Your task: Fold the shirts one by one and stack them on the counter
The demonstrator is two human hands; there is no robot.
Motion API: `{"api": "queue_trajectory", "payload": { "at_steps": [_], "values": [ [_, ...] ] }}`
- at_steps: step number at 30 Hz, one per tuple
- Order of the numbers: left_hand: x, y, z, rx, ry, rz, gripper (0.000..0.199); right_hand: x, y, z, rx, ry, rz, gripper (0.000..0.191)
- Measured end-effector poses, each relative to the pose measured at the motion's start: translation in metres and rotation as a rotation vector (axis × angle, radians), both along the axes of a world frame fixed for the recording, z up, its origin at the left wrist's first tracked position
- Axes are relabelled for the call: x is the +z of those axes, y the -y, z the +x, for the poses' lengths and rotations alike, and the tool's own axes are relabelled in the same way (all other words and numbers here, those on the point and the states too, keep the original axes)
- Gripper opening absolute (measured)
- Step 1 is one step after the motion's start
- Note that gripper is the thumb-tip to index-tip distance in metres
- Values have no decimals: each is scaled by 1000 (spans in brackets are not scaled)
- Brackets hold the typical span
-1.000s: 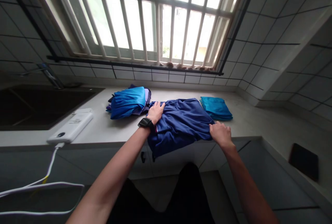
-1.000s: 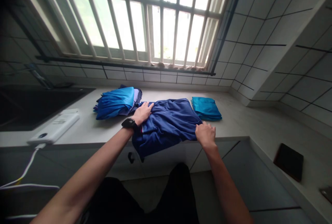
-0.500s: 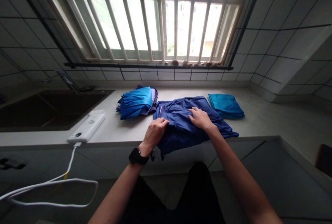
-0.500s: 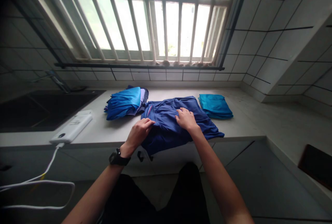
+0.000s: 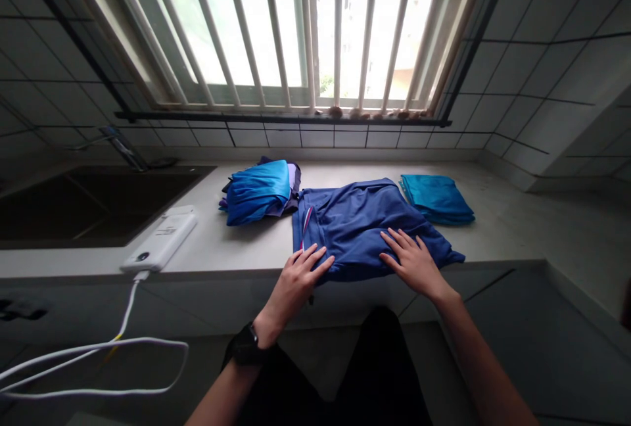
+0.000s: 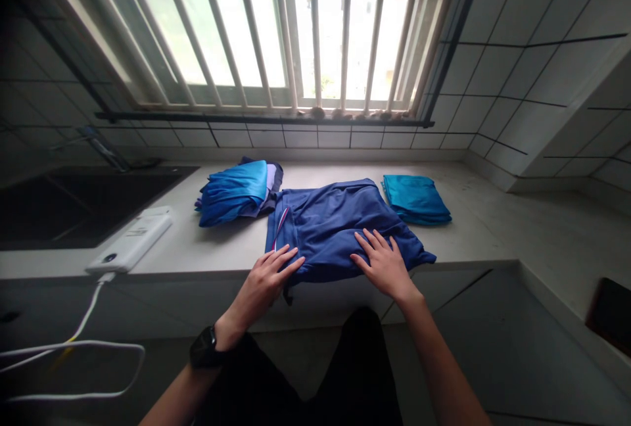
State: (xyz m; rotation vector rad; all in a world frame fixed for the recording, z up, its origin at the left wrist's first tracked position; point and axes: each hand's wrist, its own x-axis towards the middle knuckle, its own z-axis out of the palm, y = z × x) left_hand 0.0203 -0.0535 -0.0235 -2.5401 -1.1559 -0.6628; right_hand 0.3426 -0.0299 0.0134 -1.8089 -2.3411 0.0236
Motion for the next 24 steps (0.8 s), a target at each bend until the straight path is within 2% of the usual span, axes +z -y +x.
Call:
{"api": "queue_trajectory", "payload": {
  "at_steps": [2, 4, 8, 10, 12, 14, 15, 19, 24],
  "values": [
    [1, -8, -4, -23, 28, -3, 51, -4, 2, -3, -21, 12, 38, 57],
    [9, -14, -10, -1, 91, -32, 47, -4, 6, -5, -8, 3, 49, 58],
    [32, -15, -25, 128, 189, -144, 41, 5, 22, 8, 197, -51, -1, 71],
    [38, -10, -31, 118, 160, -188, 37, 6, 30, 20, 276, -73, -16, 77],
    [35, -4, -33, 65, 99, -205, 47, 1, 35, 30, 259, -67, 22, 82],
    [24, -1, -32, 35, 47, -183, 67, -9, 37, 33, 187, -38, 90, 83],
    [17, 0, -31, 41, 33, -160, 70, -14, 38, 32, 148, -25, 125, 81],
    [-2, -5, -28, 91, 42, -67, 52, -29, 37, 19, 33, -35, 233, 68],
    [0, -7, -26, 77, 89, -47, 39, -32, 38, 13, 4, -55, 267, 58]
  ]
}}
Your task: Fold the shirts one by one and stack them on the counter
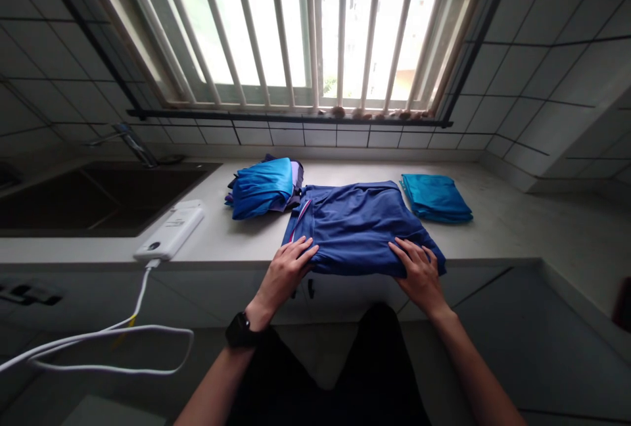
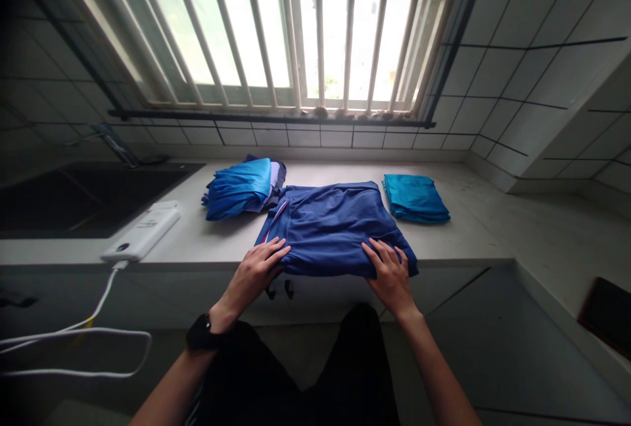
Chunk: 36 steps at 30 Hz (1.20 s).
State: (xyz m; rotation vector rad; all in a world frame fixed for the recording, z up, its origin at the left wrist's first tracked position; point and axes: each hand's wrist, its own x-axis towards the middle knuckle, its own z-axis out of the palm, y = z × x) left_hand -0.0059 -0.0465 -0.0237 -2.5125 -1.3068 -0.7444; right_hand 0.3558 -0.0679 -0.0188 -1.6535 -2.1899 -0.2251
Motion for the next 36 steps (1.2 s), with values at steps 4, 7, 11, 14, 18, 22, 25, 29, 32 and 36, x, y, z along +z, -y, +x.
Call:
{"api": "queue_trajectory", "payload": {
  "at_steps": [4, 7, 11, 14, 18, 22, 25, 29, 32, 36],
  "values": [
    [3, 0, 3, 21, 37, -2, 36, -2, -2, 4, 7, 33, -12, 64],
    [6, 6, 9, 29, 41, 25, 31, 6, -11, 15, 60, -18, -50, 66],
    [18, 32, 24, 44, -29, 76, 24, 43, -26, 40, 264, -95, -300, 52],
    [34, 50, 37, -19, -116, -5, 24, 75, -43, 45, 352, -146, -493, 52],
    [53, 31, 40, -81, -75, -136, 46, 95, -82, 7, -191, -179, -397, 62],
    [56, -29, 26, 172, -49, -183, 49, 88, -120, -40, -351, -18, -538, 64],
    [50, -57, 14, 235, -103, -291, 49, 77, -136, -53, -318, 60, -525, 59],
    [46, -39, 17, 273, -158, -231, 50, 66, -159, -50, -233, 95, -458, 59],
    [54, -5, 32, 304, -201, -185, 51, 59, -179, -50, -142, 112, -430, 59],
    [70, 17, 46, 310, -214, -284, 45, 51, -202, -55, 43, 134, -361, 59]
  ]
}}
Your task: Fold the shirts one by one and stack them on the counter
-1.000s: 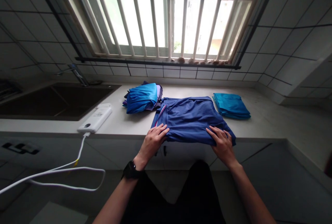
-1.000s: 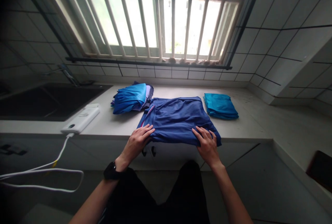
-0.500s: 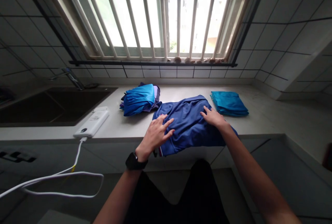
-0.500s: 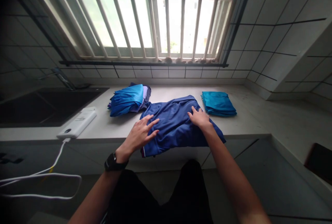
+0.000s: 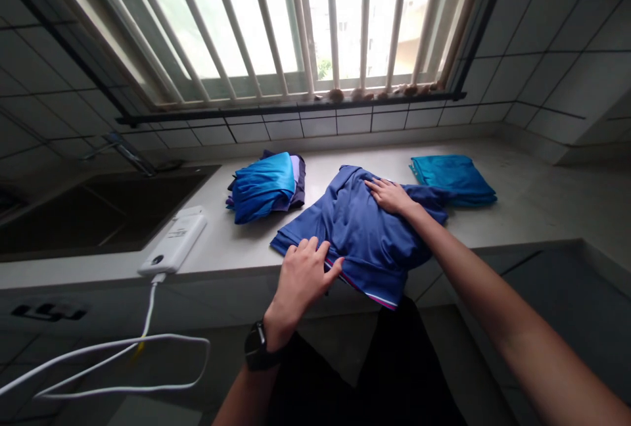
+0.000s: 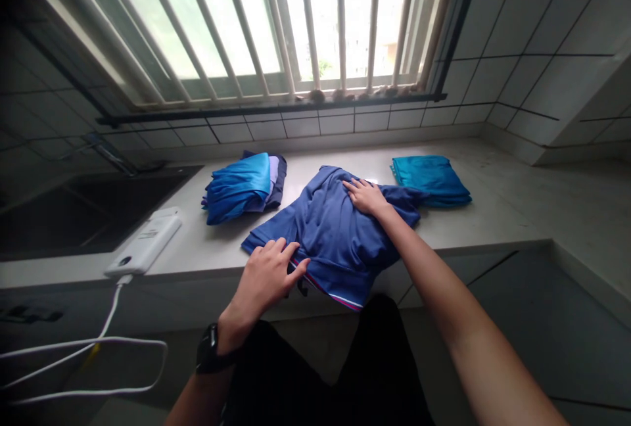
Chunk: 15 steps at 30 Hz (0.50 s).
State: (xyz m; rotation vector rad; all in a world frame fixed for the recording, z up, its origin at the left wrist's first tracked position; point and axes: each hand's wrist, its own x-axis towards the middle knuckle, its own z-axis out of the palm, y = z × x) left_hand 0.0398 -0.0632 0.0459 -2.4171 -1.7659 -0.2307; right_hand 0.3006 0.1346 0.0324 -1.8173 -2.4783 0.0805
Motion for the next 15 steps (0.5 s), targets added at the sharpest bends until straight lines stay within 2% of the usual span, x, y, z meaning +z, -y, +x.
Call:
{"api": "queue_trajectory", "payload": {
  "at_steps": [3, 6, 7, 9, 11, 13, 15],
  "values": [
    [4, -12, -10, -76, 106, -47, 37, -2, -12, -4, 121, -21, 28, 58],
    [-4, -32, -30, -233, 213, -15, 31, -3, -21, -6, 183, -50, 46, 60],
    [-8, -37, -36, -291, 226, -24, 36, -4, -24, -7, 195, -63, 49, 62],
    [-16, -43, -46, -376, 208, -89, 57, -5, -29, -7, 218, -83, 52, 63],
    [-22, -44, -52, -402, 158, -150, 78, -6, -35, -8, 244, -96, 51, 63],
    [-26, -41, -52, -390, 112, -160, 83, -7, -40, -8, 276, -107, 53, 62],
    [-28, -38, -48, -365, 79, -148, 77, -6, -47, -10, 301, -108, 58, 62]
  ]
}}
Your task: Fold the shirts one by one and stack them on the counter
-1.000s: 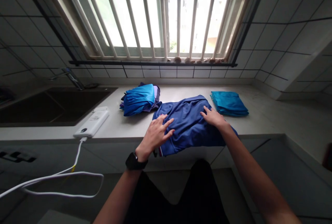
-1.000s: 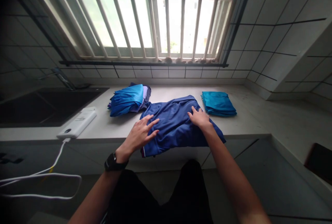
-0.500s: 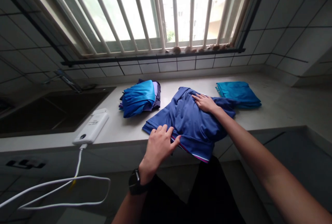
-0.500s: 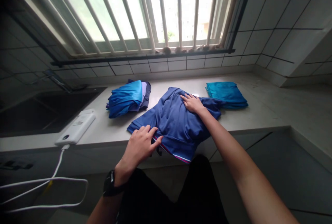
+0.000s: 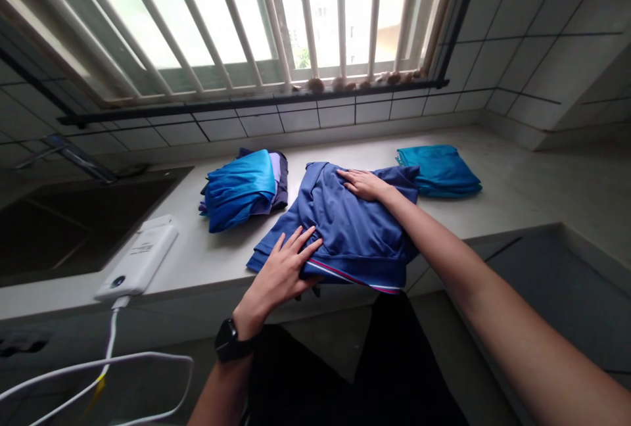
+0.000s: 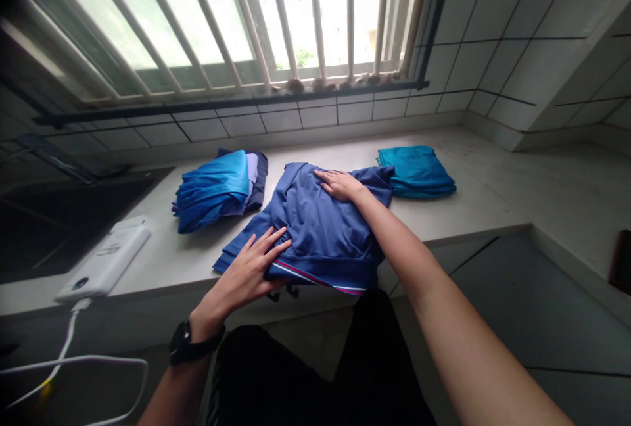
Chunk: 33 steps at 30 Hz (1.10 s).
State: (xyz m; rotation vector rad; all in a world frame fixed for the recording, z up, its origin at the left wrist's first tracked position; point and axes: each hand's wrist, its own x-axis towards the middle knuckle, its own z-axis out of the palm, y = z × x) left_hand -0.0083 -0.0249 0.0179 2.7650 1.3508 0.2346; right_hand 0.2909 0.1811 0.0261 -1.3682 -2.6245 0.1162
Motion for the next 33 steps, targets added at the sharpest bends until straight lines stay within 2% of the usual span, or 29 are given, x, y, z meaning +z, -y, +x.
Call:
{"api": "queue_trajectory", "payload": {
  "at_steps": [6, 11, 14, 18, 23, 27, 28, 30, 32, 33],
  "values": [
    [-5, 2, 22, 112, -37, 28, 62, 11, -11, -23, -30, 95, 38, 58],
    [-2, 1, 42, 251, -18, 64, 57, 21, 1, -51, -274, 146, 193, 53],
    [2, 1, 46, 273, -17, 50, 56, 28, 19, -57, -351, 139, 202, 55],
    [2, 1, 47, 293, -7, 39, 55, 37, 58, -54, -371, 87, 173, 50],
    [1, 1, 48, 296, 8, 39, 56, 36, 130, -29, -103, -49, 41, 38],
    [3, 2, 49, 298, 41, 32, 55, 22, 197, 14, -26, -177, 47, 36],
    [3, 2, 50, 297, 50, 27, 55, 16, 212, 25, -17, -179, 57, 40],
    [2, 4, 49, 288, 70, 21, 57, 0, 237, 43, -13, -147, 88, 62],
    [-1, 6, 45, 256, 88, 28, 67, -19, 252, 52, -21, -95, 115, 84],
    [-2, 7, 41, 226, 90, 36, 76, -28, 256, 53, -45, -75, 139, 87]
  ]
}}
